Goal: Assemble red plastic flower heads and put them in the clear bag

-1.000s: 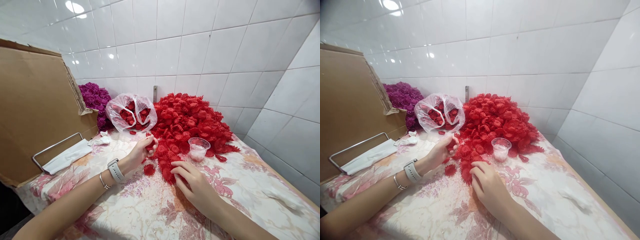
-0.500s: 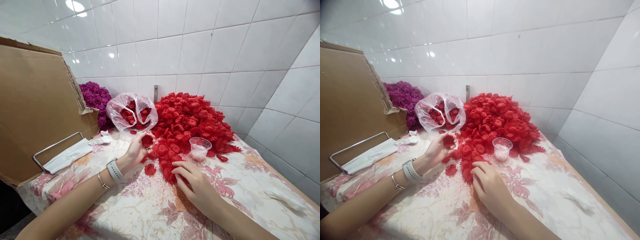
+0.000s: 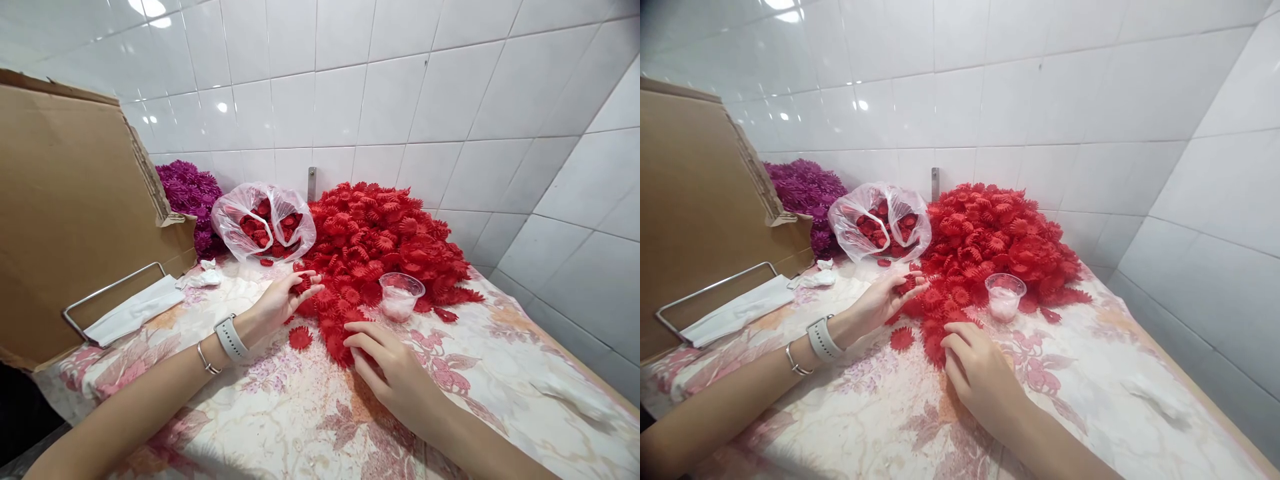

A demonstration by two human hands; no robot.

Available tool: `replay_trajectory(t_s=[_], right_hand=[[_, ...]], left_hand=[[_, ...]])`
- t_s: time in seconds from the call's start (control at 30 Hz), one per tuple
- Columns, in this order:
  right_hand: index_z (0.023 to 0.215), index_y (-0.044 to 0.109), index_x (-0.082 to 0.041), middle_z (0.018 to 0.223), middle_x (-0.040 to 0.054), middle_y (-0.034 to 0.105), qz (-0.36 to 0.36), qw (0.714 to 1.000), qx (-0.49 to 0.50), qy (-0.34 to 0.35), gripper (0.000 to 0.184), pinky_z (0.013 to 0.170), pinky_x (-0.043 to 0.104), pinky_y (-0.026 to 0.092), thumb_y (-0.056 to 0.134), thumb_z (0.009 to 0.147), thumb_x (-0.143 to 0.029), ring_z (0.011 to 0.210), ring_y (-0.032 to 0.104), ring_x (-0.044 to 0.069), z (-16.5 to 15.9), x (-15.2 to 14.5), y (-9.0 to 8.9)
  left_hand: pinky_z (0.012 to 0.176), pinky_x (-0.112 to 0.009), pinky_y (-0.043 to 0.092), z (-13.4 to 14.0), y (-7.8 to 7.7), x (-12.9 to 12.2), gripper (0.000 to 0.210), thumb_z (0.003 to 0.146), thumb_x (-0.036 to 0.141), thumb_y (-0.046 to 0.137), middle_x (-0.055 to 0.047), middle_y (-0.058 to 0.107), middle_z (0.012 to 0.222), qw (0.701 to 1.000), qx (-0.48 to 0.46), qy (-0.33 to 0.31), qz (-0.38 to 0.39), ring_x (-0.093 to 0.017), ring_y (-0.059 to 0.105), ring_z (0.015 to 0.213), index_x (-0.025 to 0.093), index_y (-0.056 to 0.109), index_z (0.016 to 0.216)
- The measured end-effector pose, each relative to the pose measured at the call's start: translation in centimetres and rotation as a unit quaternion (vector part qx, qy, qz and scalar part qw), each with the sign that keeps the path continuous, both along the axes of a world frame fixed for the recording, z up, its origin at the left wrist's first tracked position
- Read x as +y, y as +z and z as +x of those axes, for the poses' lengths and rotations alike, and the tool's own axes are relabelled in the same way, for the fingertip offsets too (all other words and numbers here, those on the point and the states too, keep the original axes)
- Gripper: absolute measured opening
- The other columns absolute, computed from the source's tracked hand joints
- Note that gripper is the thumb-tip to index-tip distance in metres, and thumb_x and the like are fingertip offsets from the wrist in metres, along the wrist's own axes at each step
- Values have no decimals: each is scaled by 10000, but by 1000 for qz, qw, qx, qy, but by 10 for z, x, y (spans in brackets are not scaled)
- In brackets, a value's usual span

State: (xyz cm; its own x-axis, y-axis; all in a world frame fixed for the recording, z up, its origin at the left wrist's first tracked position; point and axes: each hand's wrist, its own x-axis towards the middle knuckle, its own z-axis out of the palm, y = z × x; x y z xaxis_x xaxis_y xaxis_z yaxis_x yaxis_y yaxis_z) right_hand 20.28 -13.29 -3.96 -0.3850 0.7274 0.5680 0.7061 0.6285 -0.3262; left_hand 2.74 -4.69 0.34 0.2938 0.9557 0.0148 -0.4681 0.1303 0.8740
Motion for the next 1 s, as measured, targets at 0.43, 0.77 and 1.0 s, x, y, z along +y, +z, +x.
replay_trajectory(t_s=[0.43,0.77,1.0], right_hand=[[825,597,-145,1008,130,615,-9,1000,17,0,204,792,391,493,402,806,-87,922,579,225,-1,0,0],[843,602,-163,1006,110,624,43,996,53,-49,188,838,363,463,423,806,-116,948,578,204,6,7,33],[764,647,-154,853,81,664,-209,951,1,-229,218,673,294,490,470,715,-38,786,636,201,43,54,97]], left_hand=[[327,-174,103,-9,-3,1,525,815,474,345,70,185,355,992,113,-39,40,-37,158,303,163,354,392],[348,-140,224,-1,-4,-3,253,755,390,532,41,446,544,993,110,-17,46,-38,343,398,147,527,683],[312,-125,123,-4,-6,-4,269,784,345,495,93,269,423,995,91,-47,-8,-20,187,320,161,433,599]])
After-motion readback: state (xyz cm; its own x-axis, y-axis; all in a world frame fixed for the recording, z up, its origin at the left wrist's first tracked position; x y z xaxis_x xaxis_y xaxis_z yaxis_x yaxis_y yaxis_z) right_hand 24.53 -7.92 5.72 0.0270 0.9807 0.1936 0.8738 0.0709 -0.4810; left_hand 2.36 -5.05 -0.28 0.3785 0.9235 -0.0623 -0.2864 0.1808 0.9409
